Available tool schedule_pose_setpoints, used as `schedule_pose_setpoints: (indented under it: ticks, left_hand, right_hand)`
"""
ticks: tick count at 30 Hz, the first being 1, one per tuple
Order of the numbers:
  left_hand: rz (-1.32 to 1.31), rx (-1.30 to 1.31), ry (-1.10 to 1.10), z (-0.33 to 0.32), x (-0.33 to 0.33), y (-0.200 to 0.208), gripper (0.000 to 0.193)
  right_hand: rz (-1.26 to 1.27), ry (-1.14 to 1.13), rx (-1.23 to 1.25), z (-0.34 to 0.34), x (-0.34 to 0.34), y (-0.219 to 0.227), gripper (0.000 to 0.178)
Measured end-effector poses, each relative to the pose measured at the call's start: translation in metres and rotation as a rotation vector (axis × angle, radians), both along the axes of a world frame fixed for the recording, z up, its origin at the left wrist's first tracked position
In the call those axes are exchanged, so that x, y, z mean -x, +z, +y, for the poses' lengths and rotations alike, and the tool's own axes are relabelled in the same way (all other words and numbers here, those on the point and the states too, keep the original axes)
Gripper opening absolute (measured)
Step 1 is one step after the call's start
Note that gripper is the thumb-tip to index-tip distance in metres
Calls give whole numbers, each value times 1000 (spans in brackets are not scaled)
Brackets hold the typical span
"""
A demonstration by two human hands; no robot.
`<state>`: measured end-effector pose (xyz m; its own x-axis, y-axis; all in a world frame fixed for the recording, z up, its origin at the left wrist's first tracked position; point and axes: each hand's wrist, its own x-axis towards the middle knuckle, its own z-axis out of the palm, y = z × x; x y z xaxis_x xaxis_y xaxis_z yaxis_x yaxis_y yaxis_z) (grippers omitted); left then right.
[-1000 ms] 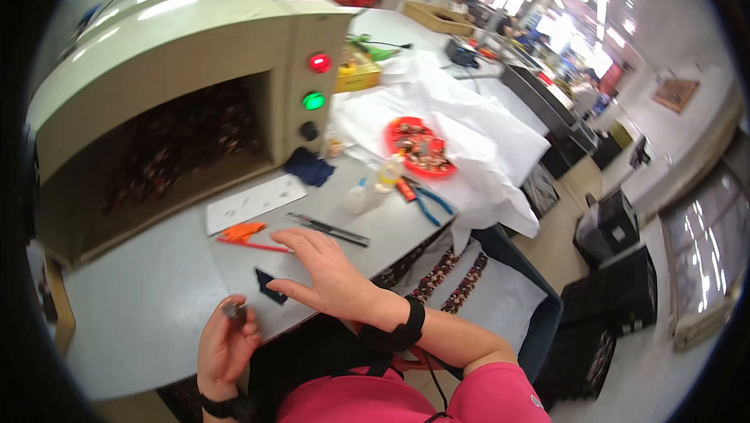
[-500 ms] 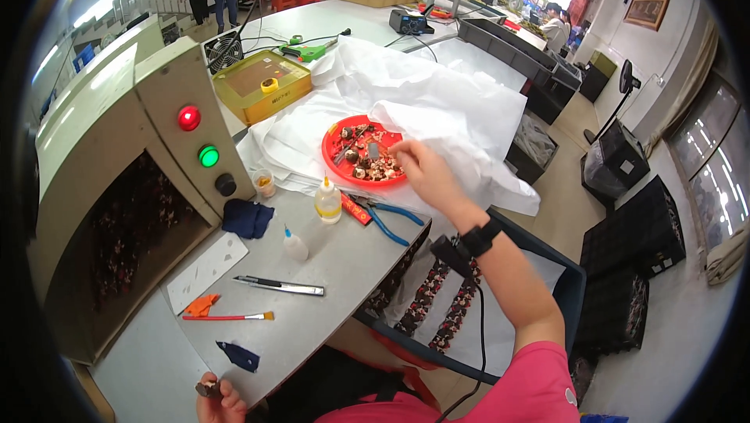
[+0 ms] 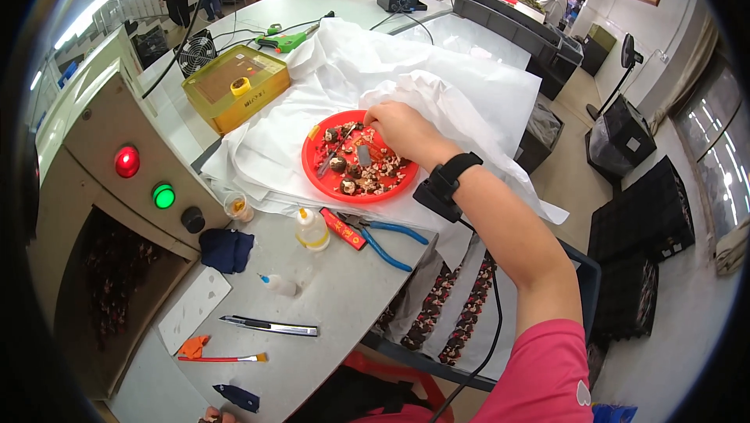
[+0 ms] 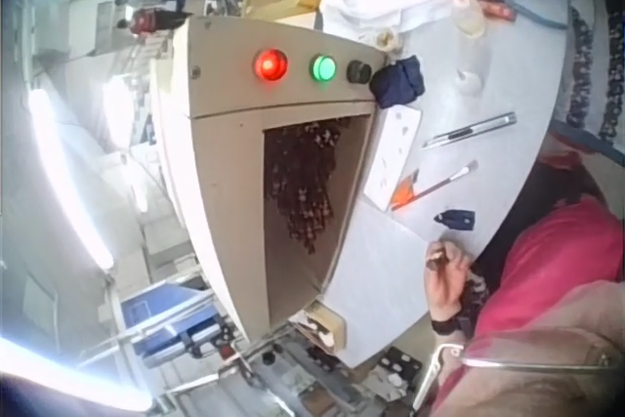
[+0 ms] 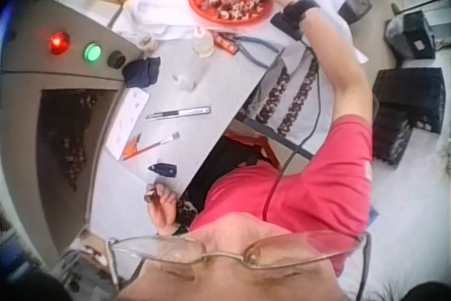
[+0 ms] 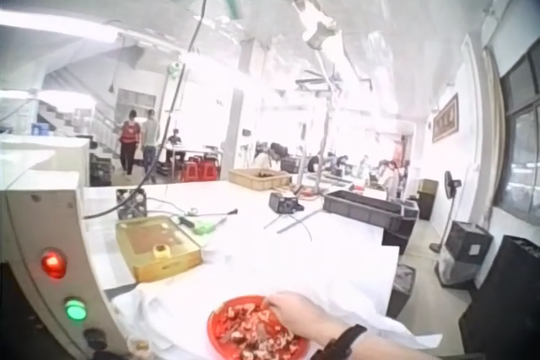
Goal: Applying adhesive and assembling small plastic parts for figurine production, then assisting a colleague with camera equipment.
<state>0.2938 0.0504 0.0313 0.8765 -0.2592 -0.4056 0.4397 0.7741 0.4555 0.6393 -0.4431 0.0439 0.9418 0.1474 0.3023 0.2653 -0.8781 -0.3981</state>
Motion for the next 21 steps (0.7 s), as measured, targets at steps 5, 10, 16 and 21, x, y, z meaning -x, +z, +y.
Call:
schedule_pose_setpoints:
  ticks: [5, 10, 16, 21]
  left_hand:
    - [17, -9, 15, -1, -1, 0, 25]
    - [28, -18, 17, 2, 0, -2, 24]
    - [37, -18, 6, 2, 0, 0, 25]
    - [36, -51, 7, 0, 0, 1, 25]
  right_hand:
    - [45, 22, 119, 9, -5, 2, 14]
    - [134, -3, 51, 6, -10, 3, 13]
    - [57, -83, 101, -4, -13, 8, 15]
    - [92, -75, 195, -2, -15, 10, 15]
